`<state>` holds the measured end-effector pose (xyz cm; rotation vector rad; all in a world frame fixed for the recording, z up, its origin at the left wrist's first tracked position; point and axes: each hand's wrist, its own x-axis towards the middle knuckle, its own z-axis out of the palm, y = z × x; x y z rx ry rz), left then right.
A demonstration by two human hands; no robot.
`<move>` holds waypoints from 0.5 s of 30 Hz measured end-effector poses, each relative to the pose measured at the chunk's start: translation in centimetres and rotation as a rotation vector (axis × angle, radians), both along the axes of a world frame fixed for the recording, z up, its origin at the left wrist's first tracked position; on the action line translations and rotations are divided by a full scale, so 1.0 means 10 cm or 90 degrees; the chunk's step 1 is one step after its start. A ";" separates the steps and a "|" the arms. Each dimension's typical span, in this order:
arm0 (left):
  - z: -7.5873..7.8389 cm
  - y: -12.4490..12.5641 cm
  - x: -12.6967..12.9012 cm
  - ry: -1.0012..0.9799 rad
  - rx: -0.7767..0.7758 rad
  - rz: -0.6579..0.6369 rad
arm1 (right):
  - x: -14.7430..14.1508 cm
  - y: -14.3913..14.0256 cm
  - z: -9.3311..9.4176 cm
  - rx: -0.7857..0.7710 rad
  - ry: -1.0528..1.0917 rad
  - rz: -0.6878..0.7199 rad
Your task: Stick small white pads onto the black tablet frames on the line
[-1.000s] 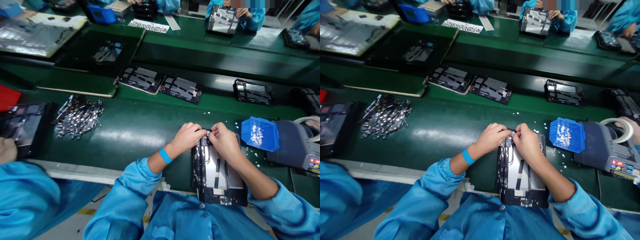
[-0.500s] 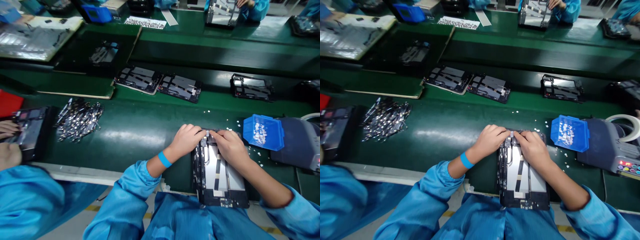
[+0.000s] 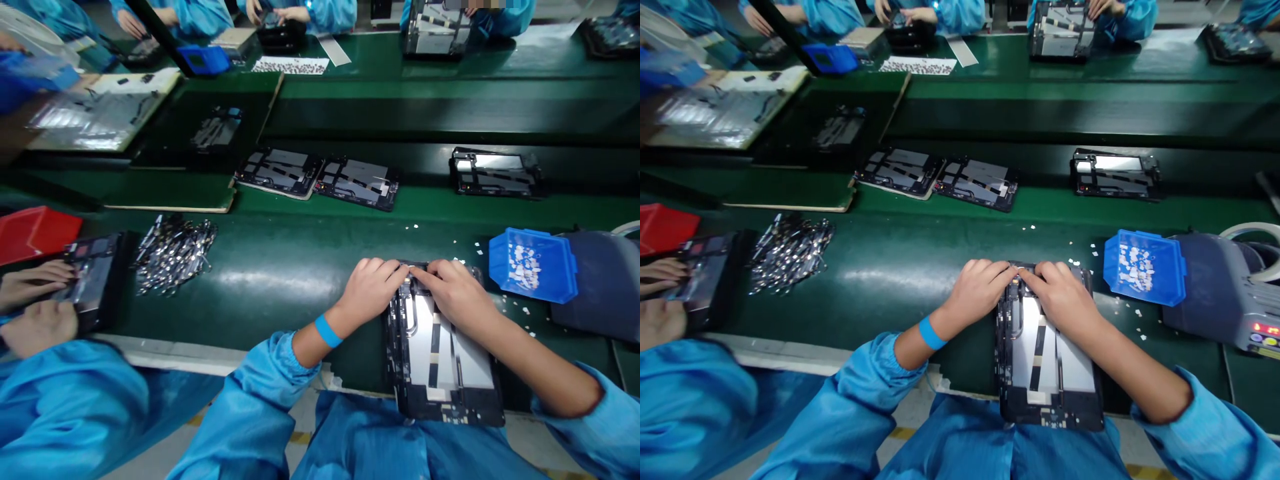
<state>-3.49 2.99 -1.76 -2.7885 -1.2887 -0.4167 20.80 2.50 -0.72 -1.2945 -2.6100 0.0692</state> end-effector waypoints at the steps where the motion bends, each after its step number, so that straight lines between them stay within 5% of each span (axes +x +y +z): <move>1: 0.00 0.00 0.00 0.001 -0.003 0.002 | 0.00 0.02 0.01 -0.011 -0.004 0.002; 11: 0.09 -0.03 0.00 0.020 -0.036 0.008 | -0.08 0.06 0.14 -0.010 -0.066 0.025; 15: 0.21 -0.03 0.00 -0.007 -0.110 0.036 | 0.06 0.08 0.14 -0.044 0.131 -0.004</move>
